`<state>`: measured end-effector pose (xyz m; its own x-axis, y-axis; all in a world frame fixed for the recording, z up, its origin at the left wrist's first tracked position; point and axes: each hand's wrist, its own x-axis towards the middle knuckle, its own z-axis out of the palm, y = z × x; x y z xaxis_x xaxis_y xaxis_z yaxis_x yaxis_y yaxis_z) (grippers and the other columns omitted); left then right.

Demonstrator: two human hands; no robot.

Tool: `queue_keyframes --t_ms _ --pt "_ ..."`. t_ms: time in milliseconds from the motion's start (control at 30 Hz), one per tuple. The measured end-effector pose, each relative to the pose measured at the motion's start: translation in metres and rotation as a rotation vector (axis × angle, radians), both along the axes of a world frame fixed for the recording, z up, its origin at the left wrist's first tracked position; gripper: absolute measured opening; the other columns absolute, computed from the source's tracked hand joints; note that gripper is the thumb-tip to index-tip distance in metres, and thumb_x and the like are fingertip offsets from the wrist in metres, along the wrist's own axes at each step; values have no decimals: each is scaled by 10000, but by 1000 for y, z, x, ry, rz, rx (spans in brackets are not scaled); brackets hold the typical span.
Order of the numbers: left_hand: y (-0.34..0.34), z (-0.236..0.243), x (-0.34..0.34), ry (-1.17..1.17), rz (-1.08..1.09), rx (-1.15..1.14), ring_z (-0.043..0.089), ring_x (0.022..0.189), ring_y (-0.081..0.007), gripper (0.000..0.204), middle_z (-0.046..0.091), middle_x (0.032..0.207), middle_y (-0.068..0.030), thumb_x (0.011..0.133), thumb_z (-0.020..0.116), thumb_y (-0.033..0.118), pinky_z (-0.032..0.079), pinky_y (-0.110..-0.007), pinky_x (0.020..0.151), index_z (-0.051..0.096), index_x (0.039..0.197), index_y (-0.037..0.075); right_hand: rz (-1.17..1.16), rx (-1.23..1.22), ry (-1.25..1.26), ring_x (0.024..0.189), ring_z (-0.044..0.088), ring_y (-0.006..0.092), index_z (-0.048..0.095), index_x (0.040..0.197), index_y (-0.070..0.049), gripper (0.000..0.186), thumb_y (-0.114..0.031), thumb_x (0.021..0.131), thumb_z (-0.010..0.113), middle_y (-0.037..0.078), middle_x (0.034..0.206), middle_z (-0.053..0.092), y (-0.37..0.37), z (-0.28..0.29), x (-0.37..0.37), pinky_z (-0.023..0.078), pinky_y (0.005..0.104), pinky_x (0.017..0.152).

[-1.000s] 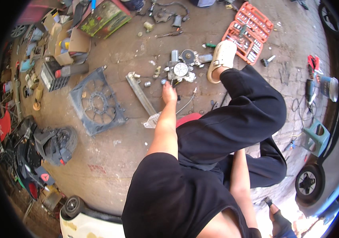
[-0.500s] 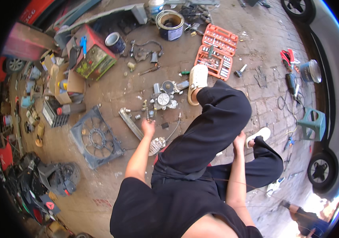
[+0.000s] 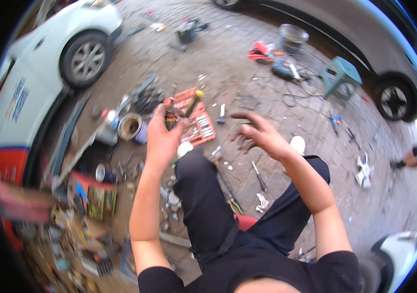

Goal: The person sits on a low stool in a cluttered workshop and works on a mechanical assembly, likely a carburetor. They use a screwdriver to manipulate internal components and a brush to clean the part, handling various small tools and parts scattered on the ground.

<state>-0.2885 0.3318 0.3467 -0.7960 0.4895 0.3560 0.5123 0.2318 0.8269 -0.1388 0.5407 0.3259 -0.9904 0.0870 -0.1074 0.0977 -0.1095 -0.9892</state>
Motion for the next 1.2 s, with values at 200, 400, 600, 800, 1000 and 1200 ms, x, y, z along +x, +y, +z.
queue_keyframes --t_ms 200,400,600,800,1000,1200 --pt "127 -25 48 35 -390 -136 573 781 -164 333 595 801 -68 719 703 67 452 -294 715 519 981 -25 -146 -54 -10 682 608 142 588 947 13 426 -402 924 493 72 781 626 59 -19 11 516 278 606" --pt "166 -66 42 -933 -504 233 526 734 -118 254 558 896 -53 927 504 176 435 -245 621 512 1079 -28 -608 -269 58 778 645 171 580 1101 38 352 -235 880 556 116 887 657 118 -61 34 528 289 702" --pt "170 -76 36 -1175 -484 362 526 838 -128 251 560 1058 -81 921 489 139 444 -270 706 514 1109 -25 -532 -270 154 902 637 237 503 1195 84 515 -293 848 556 188 1003 623 118 -37 47 505 338 820" --pt "164 -71 38 -1165 -525 370 520 875 -122 314 553 1043 -64 887 544 148 424 -258 748 501 1144 -27 -414 -241 107 913 635 268 477 1211 105 647 -382 797 576 203 1016 620 108 -44 59 505 376 804" --pt "160 -70 44 -1198 -589 378 529 943 -139 440 531 1126 -88 811 585 58 430 -283 816 448 1218 -38 -451 -328 125 859 639 261 506 1181 90 633 -360 750 624 213 984 626 112 -53 78 500 328 706" --pt "161 -69 46 -1195 -570 488 544 992 -154 468 527 1173 -107 816 600 64 425 -301 897 437 1242 -37 -440 -219 145 819 633 254 537 1145 83 598 -338 735 651 205 950 626 114 -63 82 507 338 702"
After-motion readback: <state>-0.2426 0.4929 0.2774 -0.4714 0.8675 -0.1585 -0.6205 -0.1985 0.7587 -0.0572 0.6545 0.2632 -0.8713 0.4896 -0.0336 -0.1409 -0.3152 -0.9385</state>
